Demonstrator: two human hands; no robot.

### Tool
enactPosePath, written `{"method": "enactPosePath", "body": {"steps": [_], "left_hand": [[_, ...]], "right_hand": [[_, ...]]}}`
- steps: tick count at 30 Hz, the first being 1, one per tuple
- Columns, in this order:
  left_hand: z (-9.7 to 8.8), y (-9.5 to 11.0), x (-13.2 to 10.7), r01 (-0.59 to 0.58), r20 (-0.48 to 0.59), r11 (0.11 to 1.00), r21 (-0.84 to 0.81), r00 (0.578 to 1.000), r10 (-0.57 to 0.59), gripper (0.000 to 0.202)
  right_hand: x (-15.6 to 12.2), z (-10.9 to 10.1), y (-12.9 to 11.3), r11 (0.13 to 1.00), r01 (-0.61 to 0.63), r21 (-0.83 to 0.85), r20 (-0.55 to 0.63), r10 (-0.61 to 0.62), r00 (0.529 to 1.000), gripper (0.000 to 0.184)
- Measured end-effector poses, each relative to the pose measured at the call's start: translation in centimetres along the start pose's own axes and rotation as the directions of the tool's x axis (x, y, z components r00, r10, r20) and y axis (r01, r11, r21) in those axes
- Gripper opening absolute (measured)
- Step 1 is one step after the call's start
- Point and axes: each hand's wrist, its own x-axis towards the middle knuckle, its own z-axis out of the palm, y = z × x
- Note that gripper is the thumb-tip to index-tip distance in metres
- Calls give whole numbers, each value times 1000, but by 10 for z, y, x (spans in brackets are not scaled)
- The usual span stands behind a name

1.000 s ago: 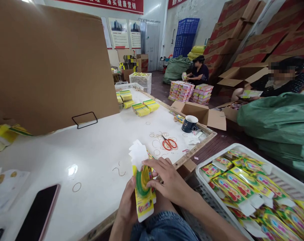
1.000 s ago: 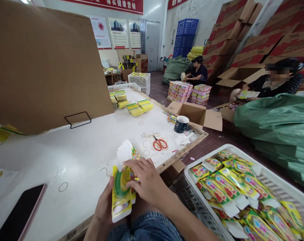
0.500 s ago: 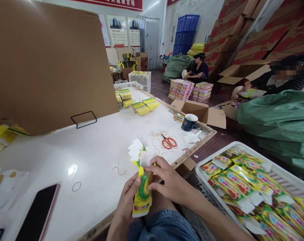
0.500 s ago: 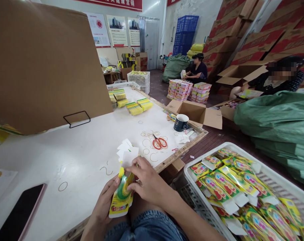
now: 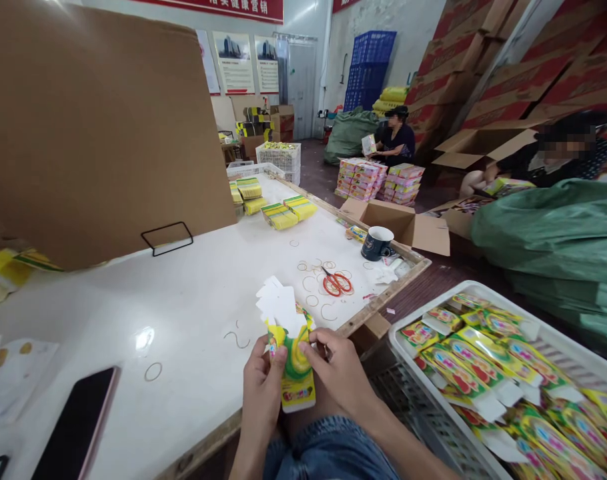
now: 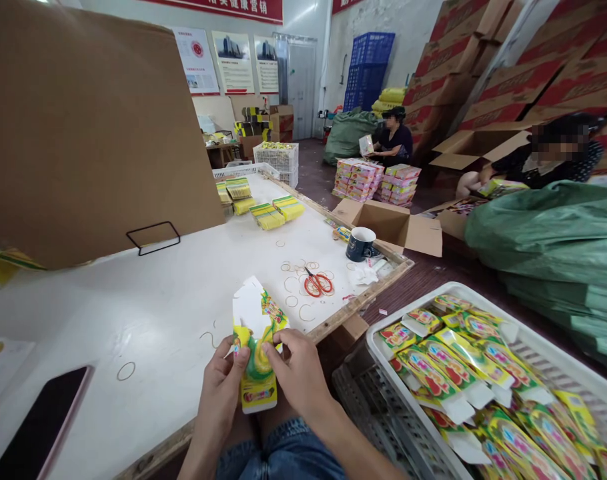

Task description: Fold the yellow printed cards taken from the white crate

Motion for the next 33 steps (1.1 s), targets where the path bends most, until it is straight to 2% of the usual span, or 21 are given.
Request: {"method": "enactPosePath", "body": {"steps": [3, 6, 8, 11, 14, 16, 18, 20, 22, 24, 25, 28, 29, 31, 33], "left_hand": [[1, 4, -5, -89, 8, 990, 113, 996, 89, 61], [2, 13, -11, -131, 61, 988, 86, 990, 126, 68], [1, 20, -15, -125, 125, 990, 66, 985, 116, 70], [-3, 25, -18, -55, 225, 997, 52, 973, 42, 67], [-6, 25, -20, 20, 296, 999, 29, 955, -28, 59], [-6, 23, -21, 44, 330, 999, 12, 943, -45, 51], [-3, 22, -21, 63, 338, 998, -4, 939, -58, 47], [0, 21, -21, 62, 300, 998, -24, 952, -52, 57], [3, 22, -20, 53, 278, 998, -29, 960, -42, 75], [4, 22, -18, 58, 296, 998, -18, 954, -50, 82], [4, 22, -17, 68, 309, 998, -5, 949, -63, 79], [5, 20, -14, 55, 277, 997, 62, 958, -70, 65], [5, 19, -13, 33, 259, 994, 104, 964, -59, 61], [5, 17, -11, -18, 233, 981, 193, 972, -29, 56], [6, 15, -11, -46, 221, 968, 245, 975, -9, 55]], "right_hand": [[2, -2, 1, 988, -53, 143, 33, 49, 998, 28], [2, -9, 2, 933, 7, 360, 96, -44, 994, 36], [3, -15, 1, 900, 52, 433, 154, -131, 979, 47], [5, -24, 0, 881, 40, 472, 279, -192, 941, 47], [7, -33, -2, 893, 1, 450, 370, -187, 910, 34], [9, -37, -3, 925, 9, 381, 391, -170, 905, 26], [11, -38, -4, 957, 51, 285, 363, -157, 919, 26], [12, -36, -3, 970, 97, 223, 299, -163, 940, 28], [12, -34, -1, 959, 98, 268, 246, -166, 955, 23], [12, -33, 0, 932, 69, 355, 230, -158, 960, 31], [13, -33, 1, 926, 78, 369, 225, -170, 960, 36], [16, -40, 2, 936, 205, 285, 175, -261, 949, 27], [17, -43, 1, 940, 218, 264, 171, -268, 948, 31], [18, -47, 0, 955, 128, 269, 247, -197, 949, 35], [18, -49, -2, 970, -12, 244, 371, -82, 925, 33]]}}
